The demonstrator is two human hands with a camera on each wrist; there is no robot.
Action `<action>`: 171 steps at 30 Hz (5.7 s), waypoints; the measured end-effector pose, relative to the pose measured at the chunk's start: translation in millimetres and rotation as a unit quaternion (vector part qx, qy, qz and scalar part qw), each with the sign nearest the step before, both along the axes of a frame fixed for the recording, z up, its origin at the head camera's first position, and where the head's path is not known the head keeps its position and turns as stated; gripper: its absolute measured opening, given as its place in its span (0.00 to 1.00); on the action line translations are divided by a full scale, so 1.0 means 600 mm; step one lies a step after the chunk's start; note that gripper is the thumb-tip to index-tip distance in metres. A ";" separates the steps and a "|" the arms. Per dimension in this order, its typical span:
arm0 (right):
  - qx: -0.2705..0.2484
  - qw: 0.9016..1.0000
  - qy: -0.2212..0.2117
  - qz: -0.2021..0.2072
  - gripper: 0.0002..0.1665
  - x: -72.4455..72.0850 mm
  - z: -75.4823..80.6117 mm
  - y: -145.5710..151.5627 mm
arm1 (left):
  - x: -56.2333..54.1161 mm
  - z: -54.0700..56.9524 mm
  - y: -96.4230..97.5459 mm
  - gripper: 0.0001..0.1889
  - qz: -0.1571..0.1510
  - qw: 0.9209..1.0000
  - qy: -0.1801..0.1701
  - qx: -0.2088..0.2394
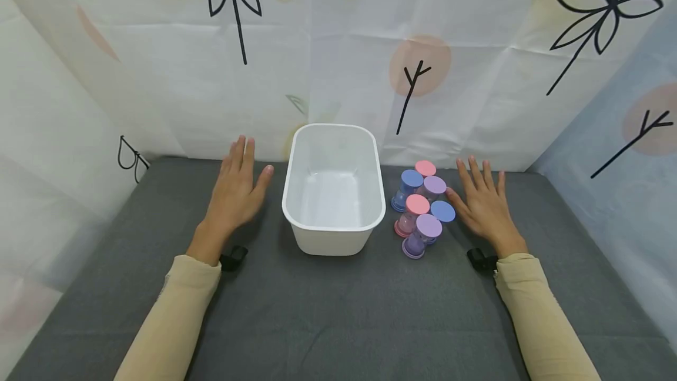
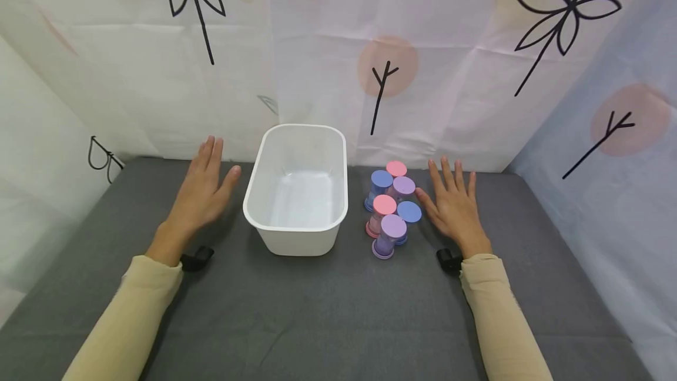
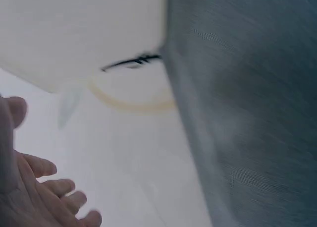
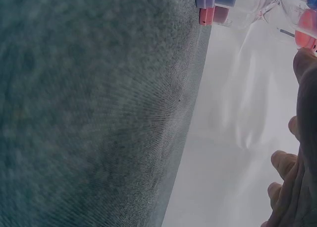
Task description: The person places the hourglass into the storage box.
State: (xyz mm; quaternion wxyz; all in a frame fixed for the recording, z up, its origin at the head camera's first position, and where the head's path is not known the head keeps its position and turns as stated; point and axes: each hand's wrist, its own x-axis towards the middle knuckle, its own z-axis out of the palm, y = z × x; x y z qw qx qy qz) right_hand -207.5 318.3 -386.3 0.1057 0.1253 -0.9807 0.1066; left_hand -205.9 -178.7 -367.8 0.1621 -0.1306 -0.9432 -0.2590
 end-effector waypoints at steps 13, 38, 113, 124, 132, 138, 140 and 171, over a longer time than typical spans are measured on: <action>-0.055 0.998 0.004 0.020 0.47 0.000 -0.001 -0.001 | 0.048 0.063 0.045 0.59 -0.157 0.973 -0.152 0.073; -0.226 0.970 -0.074 0.041 0.24 0.027 0.060 -0.004 | 0.055 0.060 0.068 0.70 -0.201 0.973 -0.094 0.061; -0.546 0.809 -0.064 0.207 0.26 0.071 0.199 -0.047 | 0.051 0.061 0.069 0.70 -0.202 0.973 -0.100 0.049; -0.587 0.770 -0.070 0.241 0.21 0.013 0.264 -0.173 | 0.051 0.060 0.070 0.71 -0.203 0.973 -0.098 0.052; -0.594 0.769 -0.096 0.216 0.20 -0.046 0.265 -0.278 | 0.052 0.061 0.069 0.71 -0.198 0.972 -0.111 0.057; -0.598 0.778 -0.113 0.155 0.22 -0.088 0.248 -0.348 | 0.052 0.062 0.070 0.70 -0.209 0.969 -0.104 0.076; -0.607 0.773 -0.128 0.135 0.23 -0.099 0.240 -0.366 | 0.052 0.061 0.070 0.70 -0.208 0.969 -0.106 0.077; -0.405 0.889 -0.213 -0.011 0.29 -0.136 0.160 -0.451 | 0.058 0.065 0.070 0.72 -0.177 0.975 -0.132 0.037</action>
